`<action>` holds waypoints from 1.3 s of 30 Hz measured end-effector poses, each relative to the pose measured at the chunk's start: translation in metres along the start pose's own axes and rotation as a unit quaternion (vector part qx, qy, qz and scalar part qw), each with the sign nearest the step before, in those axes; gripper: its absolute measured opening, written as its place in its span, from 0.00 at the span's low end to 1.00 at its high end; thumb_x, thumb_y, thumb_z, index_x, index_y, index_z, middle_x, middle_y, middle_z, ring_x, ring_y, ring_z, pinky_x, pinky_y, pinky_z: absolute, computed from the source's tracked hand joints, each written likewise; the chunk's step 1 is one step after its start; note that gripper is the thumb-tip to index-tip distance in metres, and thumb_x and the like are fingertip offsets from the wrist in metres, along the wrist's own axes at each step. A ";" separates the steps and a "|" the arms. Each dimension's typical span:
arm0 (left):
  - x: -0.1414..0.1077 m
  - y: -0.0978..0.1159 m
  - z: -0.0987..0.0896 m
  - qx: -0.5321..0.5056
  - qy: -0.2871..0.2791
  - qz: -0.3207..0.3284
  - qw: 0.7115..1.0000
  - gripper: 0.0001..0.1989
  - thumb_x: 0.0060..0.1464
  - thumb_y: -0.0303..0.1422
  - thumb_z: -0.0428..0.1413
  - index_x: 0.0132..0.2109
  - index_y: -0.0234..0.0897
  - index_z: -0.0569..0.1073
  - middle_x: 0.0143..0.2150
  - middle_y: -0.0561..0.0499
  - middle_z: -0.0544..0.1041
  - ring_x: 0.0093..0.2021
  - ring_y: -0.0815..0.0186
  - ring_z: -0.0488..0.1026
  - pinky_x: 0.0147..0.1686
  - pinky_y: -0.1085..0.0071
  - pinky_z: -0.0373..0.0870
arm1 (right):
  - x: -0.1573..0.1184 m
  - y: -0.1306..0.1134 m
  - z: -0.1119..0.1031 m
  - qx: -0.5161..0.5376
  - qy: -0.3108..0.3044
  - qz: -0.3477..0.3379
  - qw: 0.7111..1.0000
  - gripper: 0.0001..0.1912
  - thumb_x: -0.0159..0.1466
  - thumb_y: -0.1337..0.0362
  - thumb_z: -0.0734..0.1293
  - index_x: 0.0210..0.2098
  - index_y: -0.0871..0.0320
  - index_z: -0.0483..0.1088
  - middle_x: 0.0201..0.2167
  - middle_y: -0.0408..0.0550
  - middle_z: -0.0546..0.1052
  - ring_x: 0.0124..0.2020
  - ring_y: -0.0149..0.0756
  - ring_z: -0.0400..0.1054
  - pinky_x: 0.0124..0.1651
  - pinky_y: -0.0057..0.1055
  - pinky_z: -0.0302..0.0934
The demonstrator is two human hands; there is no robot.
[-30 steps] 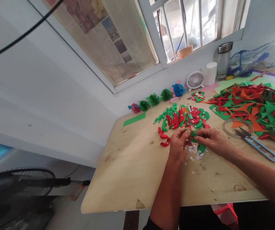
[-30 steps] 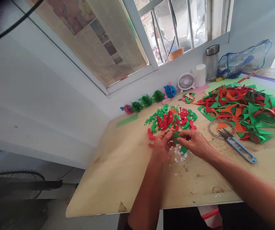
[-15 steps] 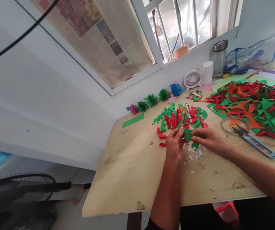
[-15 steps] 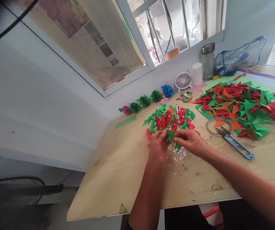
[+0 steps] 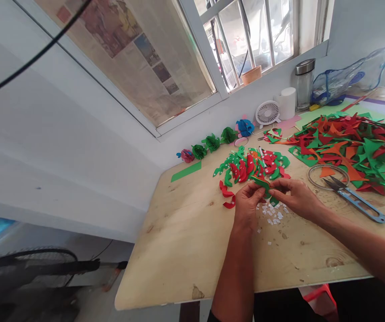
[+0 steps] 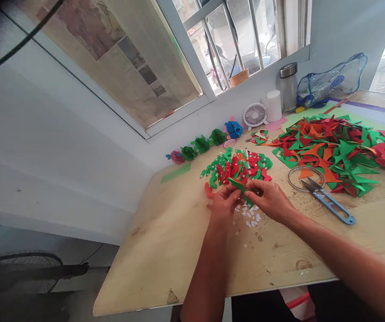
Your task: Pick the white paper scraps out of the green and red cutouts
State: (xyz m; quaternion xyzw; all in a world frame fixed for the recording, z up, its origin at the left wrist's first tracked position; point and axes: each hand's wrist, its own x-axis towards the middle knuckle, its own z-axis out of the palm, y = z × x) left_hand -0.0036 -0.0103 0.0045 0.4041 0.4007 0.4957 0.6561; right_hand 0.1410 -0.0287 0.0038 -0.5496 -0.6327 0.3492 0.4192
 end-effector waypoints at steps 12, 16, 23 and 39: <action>-0.003 0.001 0.004 0.027 -0.016 0.010 0.999 0.15 0.38 0.36 0.65 0.35 0.34 0.77 0.31 0.49 0.77 0.30 0.69 0.71 0.29 0.74 0.66 | -0.006 0.002 0.004 -0.129 0.089 -0.091 0.983 0.10 0.60 0.61 0.61 0.34 0.57 0.72 0.30 0.49 0.77 0.28 0.36 0.70 0.31 0.31 0.61; -0.006 0.002 0.008 0.031 -0.012 0.013 0.999 0.15 0.40 0.36 0.64 0.37 0.34 0.77 0.32 0.49 0.77 0.30 0.69 0.72 0.29 0.75 0.66 | -0.007 0.004 0.005 -0.198 0.104 -0.122 0.967 0.10 0.62 0.61 0.60 0.34 0.57 0.72 0.32 0.51 0.77 0.31 0.39 0.70 0.33 0.32 0.60; -0.007 0.003 0.011 0.027 0.017 0.022 0.999 0.15 0.40 0.38 0.64 0.35 0.32 0.76 0.33 0.47 0.76 0.29 0.68 0.72 0.27 0.75 0.67 | -0.008 0.005 0.006 -0.238 0.102 -0.143 0.955 0.10 0.62 0.61 0.60 0.34 0.56 0.71 0.33 0.52 0.77 0.32 0.40 0.70 0.32 0.32 0.59; -0.007 0.005 0.007 0.009 -0.030 0.006 1.000 0.16 0.43 0.36 0.62 0.40 0.33 0.78 0.39 0.45 0.79 0.36 0.63 0.75 0.36 0.70 0.71 | -0.002 -0.002 0.001 -0.048 0.046 -0.042 0.997 0.13 0.61 0.57 0.60 0.35 0.57 0.73 0.26 0.46 0.78 0.24 0.33 0.67 0.28 0.29 0.60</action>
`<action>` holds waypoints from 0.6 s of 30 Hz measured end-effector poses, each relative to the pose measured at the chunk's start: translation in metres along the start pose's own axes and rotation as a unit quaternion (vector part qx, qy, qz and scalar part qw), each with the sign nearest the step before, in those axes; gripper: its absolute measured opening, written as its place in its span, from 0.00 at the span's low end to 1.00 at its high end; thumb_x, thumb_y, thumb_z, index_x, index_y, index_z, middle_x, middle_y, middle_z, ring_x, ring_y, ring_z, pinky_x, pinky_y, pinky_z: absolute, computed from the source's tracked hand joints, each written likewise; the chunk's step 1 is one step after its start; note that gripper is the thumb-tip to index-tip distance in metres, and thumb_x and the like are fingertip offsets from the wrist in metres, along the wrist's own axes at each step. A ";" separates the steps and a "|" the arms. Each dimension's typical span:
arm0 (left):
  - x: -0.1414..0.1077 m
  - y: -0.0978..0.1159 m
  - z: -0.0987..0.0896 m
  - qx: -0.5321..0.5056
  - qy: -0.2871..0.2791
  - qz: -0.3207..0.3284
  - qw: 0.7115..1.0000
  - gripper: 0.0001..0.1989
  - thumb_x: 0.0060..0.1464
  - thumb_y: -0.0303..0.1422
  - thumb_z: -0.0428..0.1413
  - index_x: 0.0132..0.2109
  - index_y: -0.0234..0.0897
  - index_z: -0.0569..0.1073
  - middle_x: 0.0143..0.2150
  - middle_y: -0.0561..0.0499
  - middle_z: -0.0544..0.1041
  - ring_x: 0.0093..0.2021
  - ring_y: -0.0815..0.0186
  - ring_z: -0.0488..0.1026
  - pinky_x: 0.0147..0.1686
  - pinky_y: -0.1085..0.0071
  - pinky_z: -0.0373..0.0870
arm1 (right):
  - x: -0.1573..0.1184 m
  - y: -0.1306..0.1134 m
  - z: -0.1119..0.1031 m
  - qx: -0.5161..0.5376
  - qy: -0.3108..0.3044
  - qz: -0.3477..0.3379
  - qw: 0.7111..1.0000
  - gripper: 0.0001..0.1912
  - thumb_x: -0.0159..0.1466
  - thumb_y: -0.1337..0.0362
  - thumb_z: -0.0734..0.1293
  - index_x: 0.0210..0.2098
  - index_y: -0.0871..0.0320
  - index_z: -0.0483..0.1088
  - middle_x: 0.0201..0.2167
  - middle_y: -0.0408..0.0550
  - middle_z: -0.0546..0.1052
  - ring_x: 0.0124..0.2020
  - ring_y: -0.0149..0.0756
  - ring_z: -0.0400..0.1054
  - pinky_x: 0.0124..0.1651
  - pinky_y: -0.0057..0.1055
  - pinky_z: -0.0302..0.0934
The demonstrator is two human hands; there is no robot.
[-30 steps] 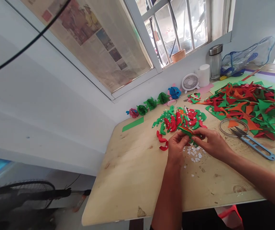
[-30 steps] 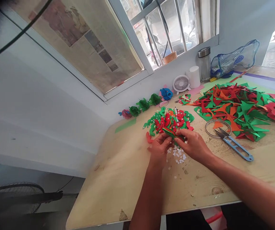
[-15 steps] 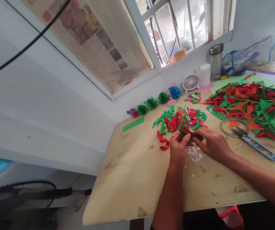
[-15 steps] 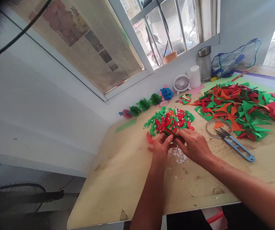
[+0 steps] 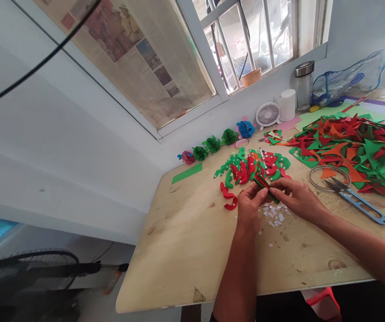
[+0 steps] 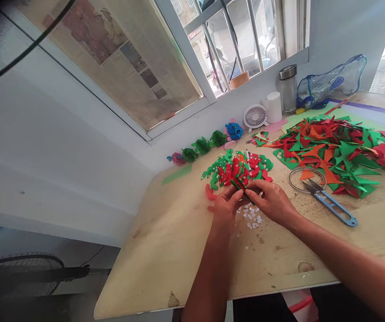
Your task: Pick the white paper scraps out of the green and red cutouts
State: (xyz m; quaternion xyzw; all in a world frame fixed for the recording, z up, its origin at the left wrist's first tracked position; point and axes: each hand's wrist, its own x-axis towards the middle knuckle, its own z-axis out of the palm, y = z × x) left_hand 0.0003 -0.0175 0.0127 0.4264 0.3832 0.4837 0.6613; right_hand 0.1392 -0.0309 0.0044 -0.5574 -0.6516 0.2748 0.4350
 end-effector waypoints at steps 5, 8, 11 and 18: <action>0.000 0.001 0.001 0.001 0.005 -0.005 1.000 0.17 0.41 0.37 0.64 0.40 0.32 0.78 0.40 0.44 0.79 0.35 0.64 0.75 0.34 0.71 0.70 | 0.000 -0.001 -0.001 0.030 0.001 0.019 0.999 0.15 0.61 0.55 0.61 0.35 0.58 0.74 0.25 0.46 0.77 0.22 0.32 0.66 0.25 0.29 0.59; 0.000 0.001 0.000 0.003 0.000 -0.006 1.000 0.17 0.42 0.37 0.63 0.40 0.33 0.78 0.39 0.44 0.79 0.36 0.63 0.75 0.35 0.70 0.71 | 0.001 0.000 -0.002 0.035 0.003 0.025 0.999 0.14 0.61 0.55 0.60 0.33 0.58 0.73 0.24 0.45 0.76 0.21 0.32 0.66 0.24 0.28 0.58; 0.000 0.002 -0.001 0.011 -0.006 -0.001 1.000 0.16 0.44 0.37 0.62 0.41 0.33 0.78 0.40 0.45 0.79 0.37 0.63 0.75 0.36 0.69 0.71 | 0.001 0.001 -0.002 0.034 0.003 0.028 0.999 0.14 0.61 0.56 0.60 0.31 0.57 0.73 0.23 0.44 0.75 0.21 0.31 0.65 0.24 0.28 0.57; 0.000 0.003 0.001 0.021 0.000 0.002 1.000 0.17 0.42 0.36 0.63 0.41 0.34 0.79 0.41 0.45 0.79 0.38 0.62 0.75 0.36 0.70 0.71 | 0.001 -0.003 -0.003 0.051 -0.009 0.028 0.998 0.13 0.61 0.57 0.60 0.32 0.58 0.73 0.24 0.45 0.75 0.22 0.32 0.65 0.26 0.28 0.58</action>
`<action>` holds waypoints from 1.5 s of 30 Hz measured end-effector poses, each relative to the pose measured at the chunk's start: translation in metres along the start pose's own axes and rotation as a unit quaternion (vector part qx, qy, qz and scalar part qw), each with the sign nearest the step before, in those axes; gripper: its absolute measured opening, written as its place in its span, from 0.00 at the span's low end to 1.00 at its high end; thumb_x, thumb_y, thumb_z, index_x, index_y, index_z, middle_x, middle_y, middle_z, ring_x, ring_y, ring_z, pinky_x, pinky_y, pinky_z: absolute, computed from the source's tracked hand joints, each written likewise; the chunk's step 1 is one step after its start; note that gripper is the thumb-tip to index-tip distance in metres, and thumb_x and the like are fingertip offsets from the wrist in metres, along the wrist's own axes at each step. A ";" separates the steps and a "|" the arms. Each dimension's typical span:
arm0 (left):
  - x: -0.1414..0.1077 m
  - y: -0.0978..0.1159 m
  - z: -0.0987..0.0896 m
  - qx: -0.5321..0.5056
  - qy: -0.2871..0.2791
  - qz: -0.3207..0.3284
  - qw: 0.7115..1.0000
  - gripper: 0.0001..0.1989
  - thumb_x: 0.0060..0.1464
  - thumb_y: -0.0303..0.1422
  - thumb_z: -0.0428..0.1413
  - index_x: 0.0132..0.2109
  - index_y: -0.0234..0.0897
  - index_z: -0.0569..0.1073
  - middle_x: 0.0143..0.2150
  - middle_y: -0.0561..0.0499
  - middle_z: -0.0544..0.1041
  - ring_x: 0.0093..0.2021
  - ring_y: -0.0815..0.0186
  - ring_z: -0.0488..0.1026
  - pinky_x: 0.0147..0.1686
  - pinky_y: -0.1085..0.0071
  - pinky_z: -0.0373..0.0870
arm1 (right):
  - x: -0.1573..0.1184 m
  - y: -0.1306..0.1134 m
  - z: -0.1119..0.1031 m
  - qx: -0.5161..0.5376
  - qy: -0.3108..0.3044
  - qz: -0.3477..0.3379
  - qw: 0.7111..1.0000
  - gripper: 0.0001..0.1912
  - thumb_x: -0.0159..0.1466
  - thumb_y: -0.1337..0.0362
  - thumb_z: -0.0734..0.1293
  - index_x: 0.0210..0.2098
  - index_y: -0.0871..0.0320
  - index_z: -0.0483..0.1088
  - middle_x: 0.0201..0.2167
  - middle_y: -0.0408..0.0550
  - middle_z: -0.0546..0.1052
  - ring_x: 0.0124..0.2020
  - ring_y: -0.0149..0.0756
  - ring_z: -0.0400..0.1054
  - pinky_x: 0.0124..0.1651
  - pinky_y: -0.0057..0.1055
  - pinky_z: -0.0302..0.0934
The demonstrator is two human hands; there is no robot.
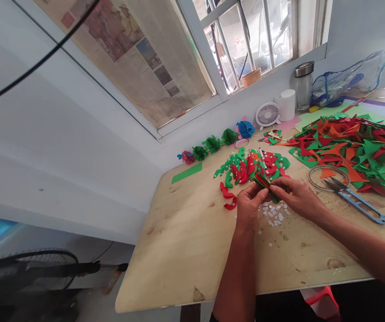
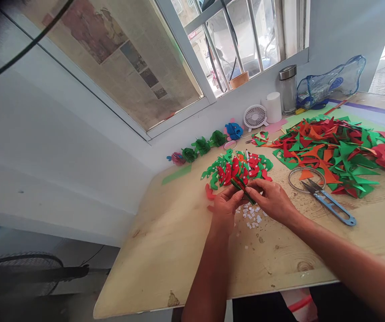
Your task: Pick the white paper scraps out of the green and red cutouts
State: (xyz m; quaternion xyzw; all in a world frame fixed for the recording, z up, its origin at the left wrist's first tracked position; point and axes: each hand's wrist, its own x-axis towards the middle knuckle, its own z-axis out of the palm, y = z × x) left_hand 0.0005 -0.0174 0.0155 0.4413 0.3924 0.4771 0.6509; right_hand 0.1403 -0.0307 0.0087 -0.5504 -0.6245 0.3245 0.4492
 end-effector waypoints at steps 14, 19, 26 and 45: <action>0.001 -0.002 -0.004 -0.026 -0.018 0.000 0.999 0.16 0.43 0.34 0.62 0.41 0.33 0.78 0.39 0.45 0.79 0.37 0.62 0.76 0.39 0.67 0.71 | 0.001 0.004 0.000 -0.003 -0.015 0.006 1.000 0.13 0.59 0.56 0.62 0.36 0.58 0.72 0.28 0.46 0.77 0.24 0.32 0.67 0.27 0.29 0.60; 0.001 0.000 -0.004 -0.031 -0.021 -0.002 0.999 0.14 0.43 0.31 0.61 0.40 0.33 0.78 0.38 0.46 0.79 0.36 0.64 0.75 0.38 0.68 0.71 | 0.002 0.008 0.000 0.036 -0.015 0.020 0.999 0.14 0.60 0.55 0.61 0.35 0.58 0.72 0.29 0.46 0.77 0.27 0.35 0.69 0.31 0.31 0.62; 0.002 -0.001 -0.004 -0.051 -0.005 -0.004 0.999 0.11 0.41 0.29 0.61 0.36 0.32 0.79 0.36 0.46 0.79 0.35 0.62 0.75 0.39 0.65 0.72 | 0.003 0.006 -0.001 0.028 -0.007 0.020 0.999 0.12 0.59 0.56 0.61 0.34 0.57 0.72 0.27 0.44 0.76 0.27 0.35 0.68 0.31 0.30 0.62; 0.007 -0.011 -0.006 0.032 0.078 0.038 0.996 0.14 0.42 0.35 0.61 0.37 0.31 0.79 0.31 0.47 0.79 0.30 0.64 0.75 0.34 0.66 0.74 | 0.004 0.014 -0.002 -0.029 0.001 0.024 0.999 0.14 0.61 0.55 0.58 0.31 0.56 0.71 0.24 0.43 0.74 0.26 0.34 0.66 0.30 0.29 0.59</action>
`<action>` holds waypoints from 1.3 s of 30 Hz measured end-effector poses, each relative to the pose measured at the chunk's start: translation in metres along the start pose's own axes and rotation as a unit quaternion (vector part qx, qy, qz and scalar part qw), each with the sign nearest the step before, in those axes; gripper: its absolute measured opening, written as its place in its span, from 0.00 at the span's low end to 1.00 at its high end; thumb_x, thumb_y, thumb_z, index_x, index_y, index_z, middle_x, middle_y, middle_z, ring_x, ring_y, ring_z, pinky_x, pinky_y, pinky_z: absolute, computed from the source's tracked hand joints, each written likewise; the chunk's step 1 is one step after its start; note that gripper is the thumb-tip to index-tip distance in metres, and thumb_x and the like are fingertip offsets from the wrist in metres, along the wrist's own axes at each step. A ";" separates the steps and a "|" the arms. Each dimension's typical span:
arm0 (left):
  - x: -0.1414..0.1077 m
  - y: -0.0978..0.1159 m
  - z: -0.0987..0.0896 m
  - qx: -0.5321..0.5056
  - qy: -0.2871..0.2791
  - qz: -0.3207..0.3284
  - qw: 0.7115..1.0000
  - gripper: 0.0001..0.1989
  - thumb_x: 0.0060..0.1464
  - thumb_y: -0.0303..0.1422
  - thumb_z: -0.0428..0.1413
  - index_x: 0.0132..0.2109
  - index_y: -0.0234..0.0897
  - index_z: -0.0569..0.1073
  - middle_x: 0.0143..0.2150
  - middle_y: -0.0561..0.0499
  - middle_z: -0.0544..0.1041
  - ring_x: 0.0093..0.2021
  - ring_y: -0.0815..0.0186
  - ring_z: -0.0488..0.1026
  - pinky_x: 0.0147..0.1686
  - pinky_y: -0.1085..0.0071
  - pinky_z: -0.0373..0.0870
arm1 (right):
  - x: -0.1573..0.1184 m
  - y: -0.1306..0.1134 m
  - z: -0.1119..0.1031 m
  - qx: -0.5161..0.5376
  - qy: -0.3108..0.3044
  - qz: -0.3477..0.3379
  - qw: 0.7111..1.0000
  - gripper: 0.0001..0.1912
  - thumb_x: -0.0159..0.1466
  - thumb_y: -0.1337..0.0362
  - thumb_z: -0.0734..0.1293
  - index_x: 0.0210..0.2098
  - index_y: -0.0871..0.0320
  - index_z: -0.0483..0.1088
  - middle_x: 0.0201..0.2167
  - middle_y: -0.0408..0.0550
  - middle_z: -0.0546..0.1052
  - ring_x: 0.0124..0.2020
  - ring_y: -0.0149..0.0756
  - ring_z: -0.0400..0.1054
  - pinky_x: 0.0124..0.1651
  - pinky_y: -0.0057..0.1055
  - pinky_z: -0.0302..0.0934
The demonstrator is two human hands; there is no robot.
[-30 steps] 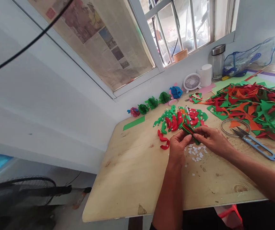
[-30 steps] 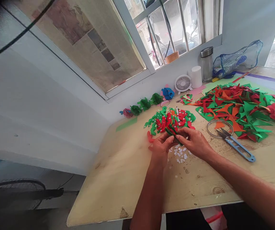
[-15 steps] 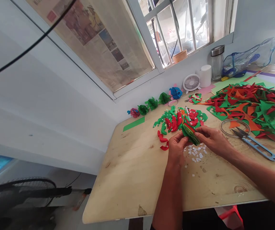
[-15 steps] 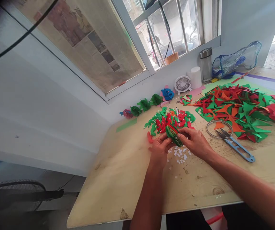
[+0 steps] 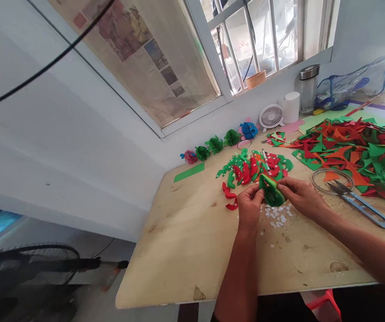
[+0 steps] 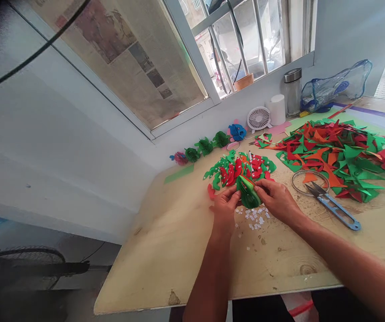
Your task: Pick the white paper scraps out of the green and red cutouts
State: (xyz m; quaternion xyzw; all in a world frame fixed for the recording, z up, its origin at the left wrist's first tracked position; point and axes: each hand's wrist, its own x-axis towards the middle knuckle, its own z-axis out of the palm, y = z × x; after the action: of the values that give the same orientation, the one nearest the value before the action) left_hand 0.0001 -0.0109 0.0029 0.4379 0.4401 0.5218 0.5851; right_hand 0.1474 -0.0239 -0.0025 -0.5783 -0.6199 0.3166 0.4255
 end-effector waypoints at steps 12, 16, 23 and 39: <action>0.003 -0.003 -0.004 0.027 0.043 0.038 0.998 0.10 0.42 0.33 0.61 0.35 0.33 0.79 0.35 0.47 0.80 0.38 0.63 0.76 0.45 0.64 0.71 | -0.001 -0.003 -0.001 -0.009 0.019 0.003 1.000 0.15 0.60 0.55 0.59 0.29 0.56 0.72 0.21 0.42 0.74 0.23 0.33 0.65 0.26 0.28 0.58; 0.003 -0.004 -0.004 0.019 0.047 0.029 0.998 0.10 0.42 0.34 0.61 0.34 0.33 0.79 0.33 0.48 0.79 0.34 0.65 0.75 0.41 0.66 0.72 | 0.000 -0.002 -0.001 0.022 0.011 0.013 1.000 0.15 0.60 0.55 0.60 0.28 0.56 0.72 0.24 0.43 0.75 0.25 0.34 0.67 0.28 0.29 0.60; 0.000 0.002 -0.001 0.002 0.039 0.017 0.999 0.08 0.41 0.33 0.62 0.32 0.33 0.78 0.30 0.50 0.78 0.33 0.67 0.74 0.41 0.67 0.72 | 0.003 -0.001 -0.001 0.113 -0.014 0.035 0.993 0.16 0.58 0.51 0.62 0.25 0.57 0.71 0.22 0.43 0.74 0.24 0.34 0.66 0.27 0.29 0.59; -0.001 -0.001 0.001 0.038 0.004 0.016 0.999 0.19 0.41 0.37 0.62 0.41 0.33 0.76 0.34 0.46 0.79 0.26 0.70 0.71 0.24 0.76 0.67 | 0.003 0.001 0.000 0.180 -0.030 0.067 0.981 0.17 0.54 0.49 0.66 0.24 0.57 0.70 0.21 0.43 0.73 0.23 0.33 0.65 0.27 0.29 0.60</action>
State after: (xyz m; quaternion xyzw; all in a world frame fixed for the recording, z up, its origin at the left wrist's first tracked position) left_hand 0.0012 -0.0121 0.0020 0.4642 0.4549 0.5158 0.5581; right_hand 0.1478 -0.0204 -0.0032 -0.5228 -0.5249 0.4684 0.4815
